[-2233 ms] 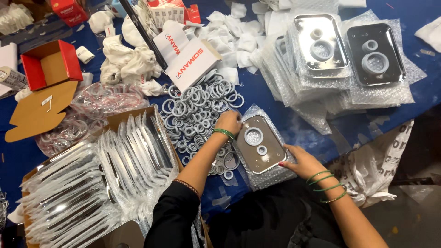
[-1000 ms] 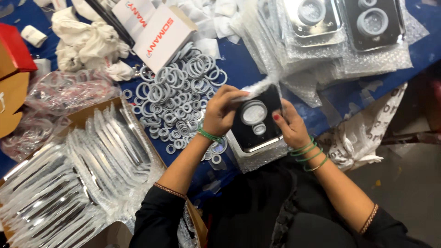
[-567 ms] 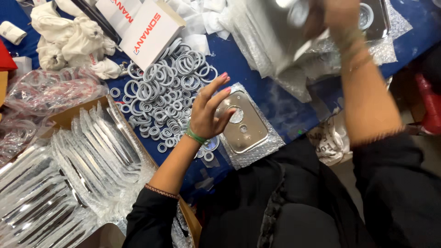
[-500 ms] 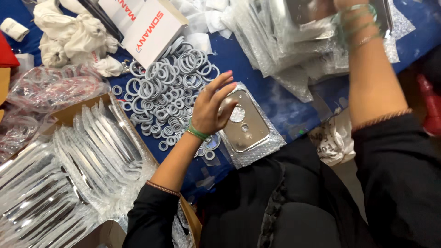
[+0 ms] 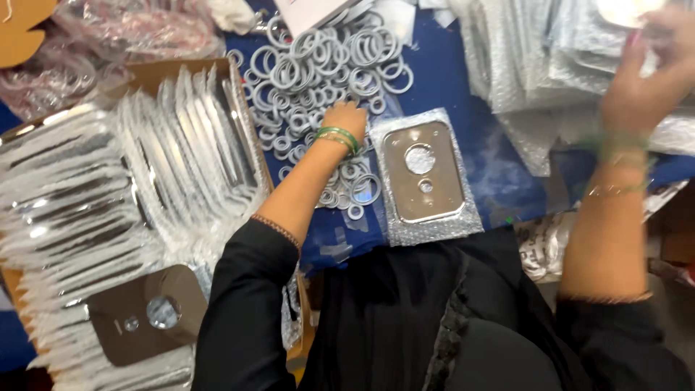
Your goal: The person places plastic rings and circular components into the holes of metal plates by hand, pressing them into place before setting the assembled items onto a stack.
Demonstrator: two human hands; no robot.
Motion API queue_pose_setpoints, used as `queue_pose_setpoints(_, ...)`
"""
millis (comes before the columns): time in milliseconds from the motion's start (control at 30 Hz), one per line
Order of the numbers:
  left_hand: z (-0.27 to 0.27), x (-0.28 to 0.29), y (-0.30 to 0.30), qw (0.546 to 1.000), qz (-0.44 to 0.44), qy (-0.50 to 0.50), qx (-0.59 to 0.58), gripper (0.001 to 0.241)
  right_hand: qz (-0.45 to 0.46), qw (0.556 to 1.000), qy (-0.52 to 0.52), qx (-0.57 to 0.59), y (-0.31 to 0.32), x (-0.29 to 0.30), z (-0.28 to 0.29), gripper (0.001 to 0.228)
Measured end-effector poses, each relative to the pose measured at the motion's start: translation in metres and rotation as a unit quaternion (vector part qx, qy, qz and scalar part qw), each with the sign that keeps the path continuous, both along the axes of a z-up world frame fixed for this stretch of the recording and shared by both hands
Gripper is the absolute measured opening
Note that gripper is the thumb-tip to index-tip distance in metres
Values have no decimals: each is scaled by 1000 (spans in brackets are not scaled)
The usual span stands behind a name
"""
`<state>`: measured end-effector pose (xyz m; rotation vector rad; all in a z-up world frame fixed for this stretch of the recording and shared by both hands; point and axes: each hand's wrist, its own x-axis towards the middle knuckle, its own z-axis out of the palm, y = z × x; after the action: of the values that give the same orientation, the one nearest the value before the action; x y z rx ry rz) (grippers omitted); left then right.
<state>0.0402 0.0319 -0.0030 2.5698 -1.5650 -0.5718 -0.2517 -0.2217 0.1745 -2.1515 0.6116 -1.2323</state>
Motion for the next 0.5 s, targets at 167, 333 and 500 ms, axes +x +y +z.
queue_pose_setpoints(167,-46,-1,-14,999,2,-39,-35,22,23,999,15,-31,87,-9,-52,8)
queue_pose_setpoints(333,-37,-6,-27,978,22,-112,-176,17,37,993,4,111,101,-28,-67,8)
queue_pose_setpoints(500,13,-35,-16,979,-96,-15,-178,12,75,965,23,248,124,-32,-86,10)
